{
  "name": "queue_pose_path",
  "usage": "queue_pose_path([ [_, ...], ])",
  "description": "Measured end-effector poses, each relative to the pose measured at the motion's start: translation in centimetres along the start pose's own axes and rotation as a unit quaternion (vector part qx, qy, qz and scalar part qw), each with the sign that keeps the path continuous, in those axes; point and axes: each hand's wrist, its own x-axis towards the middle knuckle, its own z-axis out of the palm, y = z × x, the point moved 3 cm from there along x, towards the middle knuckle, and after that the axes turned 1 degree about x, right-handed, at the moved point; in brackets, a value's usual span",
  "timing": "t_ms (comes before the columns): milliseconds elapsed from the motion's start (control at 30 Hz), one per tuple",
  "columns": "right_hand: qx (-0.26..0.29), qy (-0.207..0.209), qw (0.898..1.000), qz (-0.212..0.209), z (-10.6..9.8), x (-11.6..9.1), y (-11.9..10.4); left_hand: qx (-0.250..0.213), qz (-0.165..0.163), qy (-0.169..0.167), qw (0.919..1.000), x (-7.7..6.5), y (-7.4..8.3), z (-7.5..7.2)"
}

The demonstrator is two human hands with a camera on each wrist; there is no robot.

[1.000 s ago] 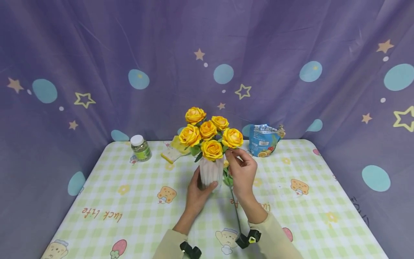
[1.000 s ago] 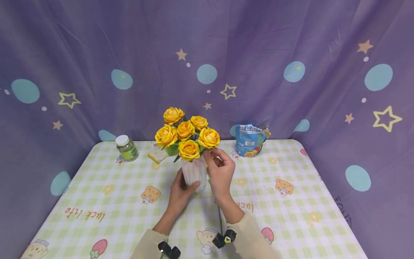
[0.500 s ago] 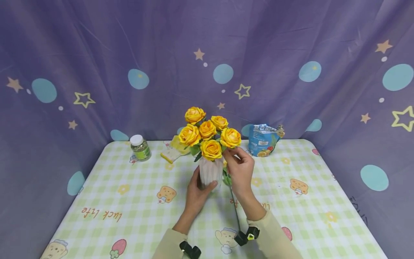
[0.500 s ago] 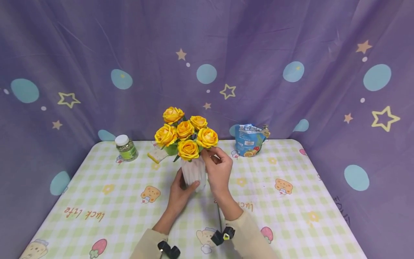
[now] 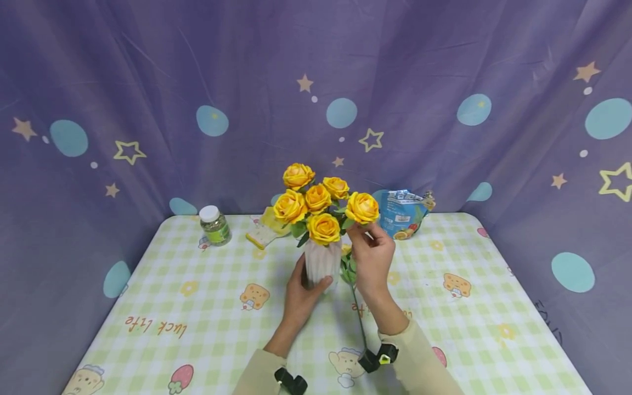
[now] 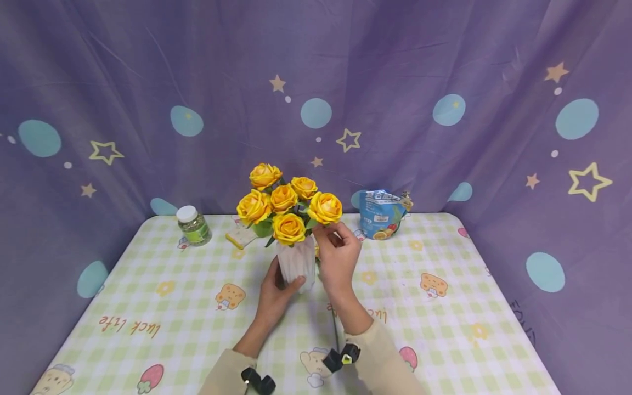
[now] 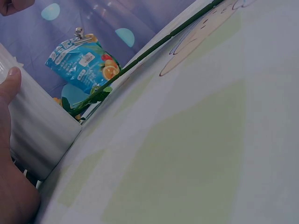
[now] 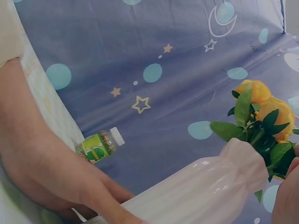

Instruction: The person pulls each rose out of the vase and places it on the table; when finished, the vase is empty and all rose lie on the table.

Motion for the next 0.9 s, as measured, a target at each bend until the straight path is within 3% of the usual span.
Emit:
queue_pose_path([
  [900,0.028,0.054,0.998,-0.031,-0.6,1.3,-3.5,-0.004,-0.005,-0.004,1.0000,-0.1,0.0,0.0],
])
